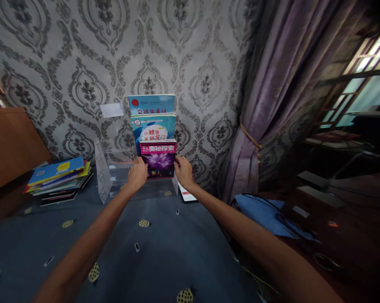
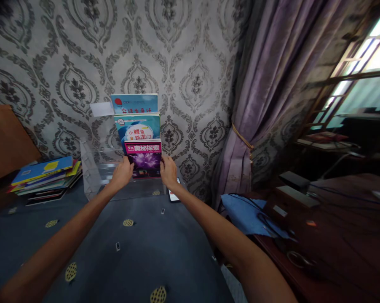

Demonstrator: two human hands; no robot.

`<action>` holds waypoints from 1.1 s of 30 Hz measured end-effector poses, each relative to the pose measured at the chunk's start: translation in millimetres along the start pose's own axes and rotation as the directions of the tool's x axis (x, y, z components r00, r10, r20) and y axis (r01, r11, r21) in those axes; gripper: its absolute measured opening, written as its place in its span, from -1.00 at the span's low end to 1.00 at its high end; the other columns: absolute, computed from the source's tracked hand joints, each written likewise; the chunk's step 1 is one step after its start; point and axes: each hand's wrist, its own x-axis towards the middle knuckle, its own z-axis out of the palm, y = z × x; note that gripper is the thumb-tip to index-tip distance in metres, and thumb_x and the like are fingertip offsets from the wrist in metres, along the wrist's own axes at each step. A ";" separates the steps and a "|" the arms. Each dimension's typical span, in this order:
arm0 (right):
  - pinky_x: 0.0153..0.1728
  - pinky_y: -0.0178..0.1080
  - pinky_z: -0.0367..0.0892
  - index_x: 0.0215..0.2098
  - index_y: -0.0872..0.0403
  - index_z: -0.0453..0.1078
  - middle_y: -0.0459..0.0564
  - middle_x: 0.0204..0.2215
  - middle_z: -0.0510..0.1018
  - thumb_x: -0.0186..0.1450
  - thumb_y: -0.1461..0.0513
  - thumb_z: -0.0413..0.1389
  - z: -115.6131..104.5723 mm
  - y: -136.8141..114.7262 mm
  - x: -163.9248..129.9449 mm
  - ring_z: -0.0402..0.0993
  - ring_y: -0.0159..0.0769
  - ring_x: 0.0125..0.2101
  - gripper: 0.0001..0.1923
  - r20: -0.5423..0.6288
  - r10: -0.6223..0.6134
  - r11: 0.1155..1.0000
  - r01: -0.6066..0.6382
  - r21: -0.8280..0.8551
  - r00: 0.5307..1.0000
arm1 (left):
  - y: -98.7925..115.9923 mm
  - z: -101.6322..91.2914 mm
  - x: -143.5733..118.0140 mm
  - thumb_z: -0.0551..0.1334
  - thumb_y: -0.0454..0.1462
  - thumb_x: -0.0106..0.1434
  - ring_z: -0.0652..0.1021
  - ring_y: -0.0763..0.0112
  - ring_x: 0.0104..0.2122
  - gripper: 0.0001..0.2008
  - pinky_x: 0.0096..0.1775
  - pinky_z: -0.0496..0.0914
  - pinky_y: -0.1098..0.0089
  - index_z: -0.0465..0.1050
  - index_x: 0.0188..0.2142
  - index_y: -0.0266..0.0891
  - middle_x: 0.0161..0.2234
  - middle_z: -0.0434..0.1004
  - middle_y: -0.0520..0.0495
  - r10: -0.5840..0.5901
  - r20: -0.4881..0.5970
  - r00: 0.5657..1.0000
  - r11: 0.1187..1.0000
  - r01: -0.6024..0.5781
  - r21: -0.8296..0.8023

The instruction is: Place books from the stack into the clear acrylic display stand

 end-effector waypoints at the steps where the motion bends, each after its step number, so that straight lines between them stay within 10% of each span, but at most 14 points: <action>1: -0.15 -0.10 0.39 -0.06 0.09 0.49 0.09 -0.26 0.53 0.32 0.32 -0.03 0.0 0.4 0.4 0.45 -0.12 -0.27 -0.68 -0.001 -0.002 1.000 0.002 -0.001 1.000 | 0.2 0.1 0.0 -0.02 -0.25 0.45 0.64 0.00 -0.10 -0.71 -0.10 0.43 0.20 0.22 0.07 -0.38 -0.10 0.60 -0.43 -0.001 -0.001 1.000 1.000 0.001 -0.001; 33: -0.14 -0.08 0.40 -0.24 0.06 0.54 0.10 -0.29 0.59 0.29 0.26 0.04 -2.7 10.6 10.6 0.51 -0.08 -0.24 -0.78 -0.002 0.014 1.000 -0.014 0.014 1.000 | 0.6 0.8 0.6 -0.04 -0.24 0.45 0.63 -0.04 -0.09 -0.69 -0.11 0.45 0.15 0.21 0.09 -0.37 -0.10 0.60 -0.46 -0.020 0.019 1.000 1.000 0.019 0.024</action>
